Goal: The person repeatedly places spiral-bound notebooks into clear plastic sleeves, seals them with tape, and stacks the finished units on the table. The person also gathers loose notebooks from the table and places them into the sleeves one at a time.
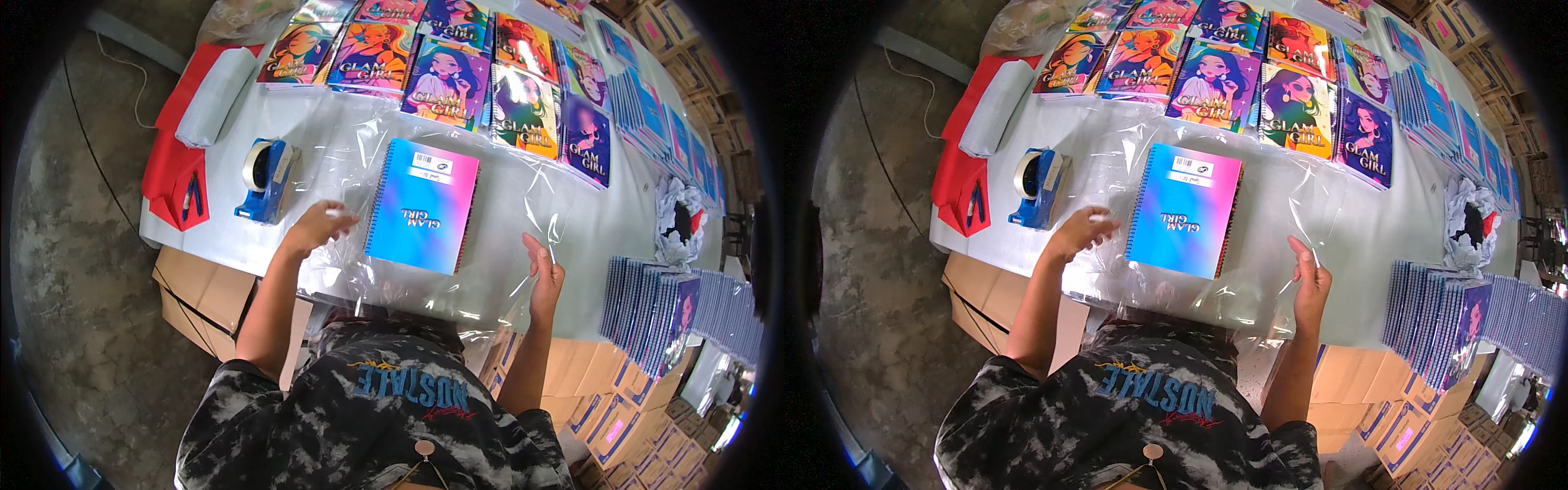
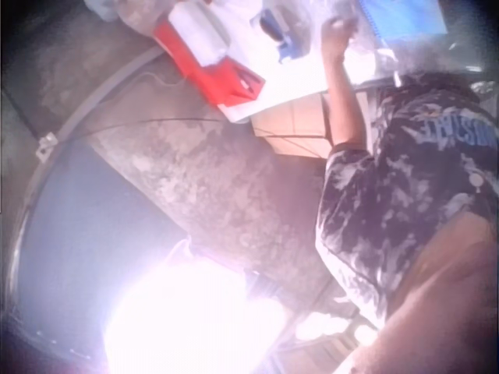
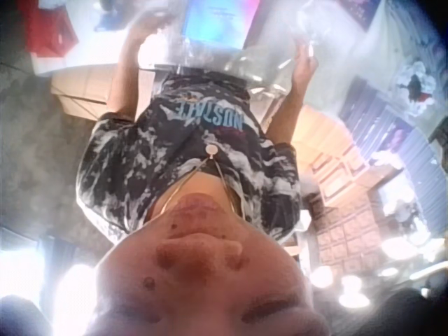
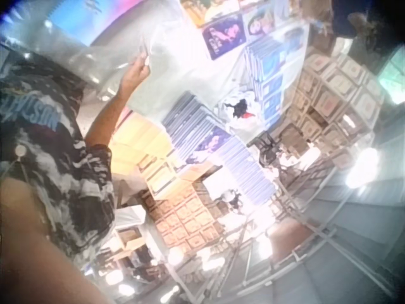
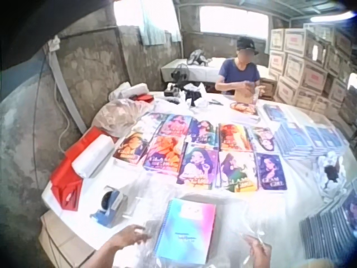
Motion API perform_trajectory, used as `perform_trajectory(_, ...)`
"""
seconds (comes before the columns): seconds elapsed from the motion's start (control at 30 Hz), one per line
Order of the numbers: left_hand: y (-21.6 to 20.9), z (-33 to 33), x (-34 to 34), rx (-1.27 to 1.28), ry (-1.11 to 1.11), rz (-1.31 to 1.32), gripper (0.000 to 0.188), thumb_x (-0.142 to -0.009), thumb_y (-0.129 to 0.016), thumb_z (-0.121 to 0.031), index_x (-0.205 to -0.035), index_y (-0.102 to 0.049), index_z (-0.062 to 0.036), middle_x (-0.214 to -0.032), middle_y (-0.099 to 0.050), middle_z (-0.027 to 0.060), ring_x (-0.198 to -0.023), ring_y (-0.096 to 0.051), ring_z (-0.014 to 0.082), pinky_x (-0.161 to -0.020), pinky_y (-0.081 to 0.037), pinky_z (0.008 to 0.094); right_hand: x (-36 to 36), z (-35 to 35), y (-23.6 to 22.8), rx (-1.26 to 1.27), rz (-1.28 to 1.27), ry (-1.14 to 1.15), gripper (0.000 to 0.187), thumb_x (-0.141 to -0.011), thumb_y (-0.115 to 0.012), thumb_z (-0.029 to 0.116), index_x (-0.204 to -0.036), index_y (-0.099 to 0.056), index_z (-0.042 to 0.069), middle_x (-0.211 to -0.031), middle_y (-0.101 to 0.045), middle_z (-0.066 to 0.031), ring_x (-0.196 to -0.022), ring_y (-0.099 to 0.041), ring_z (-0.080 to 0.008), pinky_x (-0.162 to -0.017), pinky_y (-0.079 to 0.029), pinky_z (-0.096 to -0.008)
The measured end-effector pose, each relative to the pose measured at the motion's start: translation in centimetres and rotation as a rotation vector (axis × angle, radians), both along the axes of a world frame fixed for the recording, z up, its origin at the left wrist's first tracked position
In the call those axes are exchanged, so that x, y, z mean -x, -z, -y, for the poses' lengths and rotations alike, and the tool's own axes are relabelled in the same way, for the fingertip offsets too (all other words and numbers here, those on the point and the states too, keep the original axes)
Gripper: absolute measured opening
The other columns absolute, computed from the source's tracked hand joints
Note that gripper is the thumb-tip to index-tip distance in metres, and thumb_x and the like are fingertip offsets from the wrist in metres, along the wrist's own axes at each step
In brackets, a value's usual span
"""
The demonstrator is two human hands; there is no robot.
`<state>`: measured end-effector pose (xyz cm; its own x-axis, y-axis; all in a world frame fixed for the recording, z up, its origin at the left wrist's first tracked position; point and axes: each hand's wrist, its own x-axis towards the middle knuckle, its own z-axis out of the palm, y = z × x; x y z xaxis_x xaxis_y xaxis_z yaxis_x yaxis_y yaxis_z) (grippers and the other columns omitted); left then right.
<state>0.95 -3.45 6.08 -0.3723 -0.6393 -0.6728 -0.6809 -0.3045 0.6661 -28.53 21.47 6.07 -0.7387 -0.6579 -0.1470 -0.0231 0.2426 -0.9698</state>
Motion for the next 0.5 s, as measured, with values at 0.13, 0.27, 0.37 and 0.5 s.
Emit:
perform_trajectory(0.13,-0.6,0.6,-1.4,-0.127,-0.023,-0.154,0.035,-0.079,-0.068,-0.037,-0.075,-0.061,-0.0028,-0.064,-0.054,0.0012,-0.057,-0.047,0.0101,-0.053,-0.036,0.0235,2.0,-1.3,-0.6,-0.111,-0.09,-0.062,0.037,-0.094,-0.046,0.027,-0.101,-0.066,-0.003,-0.059,-0.032,0.0041,-0.058,-0.033,-0.0072,-0.056,-0.03,-0.0235)
perform_trajectory(0.27,-1.8,-0.1,-0.1,0.129,0.119,-0.339,0.029,-0.086,-0.064,-0.028,-0.069,-0.059,-0.0047,-0.064,-0.052,-0.0011,-0.061,-0.046,0.0094,-0.061,-0.037,0.0243,3.6,-1.3,-1.8,-0.161,-0.014,-0.164,0.03,-0.091,-0.049,0.021,-0.091,-0.066,-0.003,-0.07,-0.048,-0.001,-0.059,-0.035,-0.0058,-0.054,-0.03,-0.023)
perform_trajectory(0.37,-2.3,-1.1,2.3,0.411,0.285,-0.397,0.021,-0.085,-0.065,-0.021,-0.071,-0.061,-0.0048,-0.108,-0.051,0.0093,-0.104,-0.048,0.0211,-0.09,-0.037,0.034,3.9,-0.1,-1.6,-0.047,0.018,-0.31,0.023,-0.085,-0.052,0.016,-0.071,-0.059,-0.001,-0.109,-0.055,-0.012,-0.06,-0.037,-0.005,-0.056,-0.031,-0.0227)
perform_trajectory(0.5,-4.0,-1.1,4.7,0.46,0.404,-0.474,0.019,-0.083,-0.066,-0.017,-0.068,-0.061,-0.0059,-0.142,-0.032,0.0147,-0.135,-0.025,0.0305,-0.107,-0.023,0.0428,2.5,2.7,0.6,0.253,0.159,-0.341,0.026,-0.079,-0.056,0.013,-0.056,-0.047,0.004,-0.143,-0.033,-0.0185,-0.063,-0.042,-0.0042,-0.059,-0.032,-0.0223)
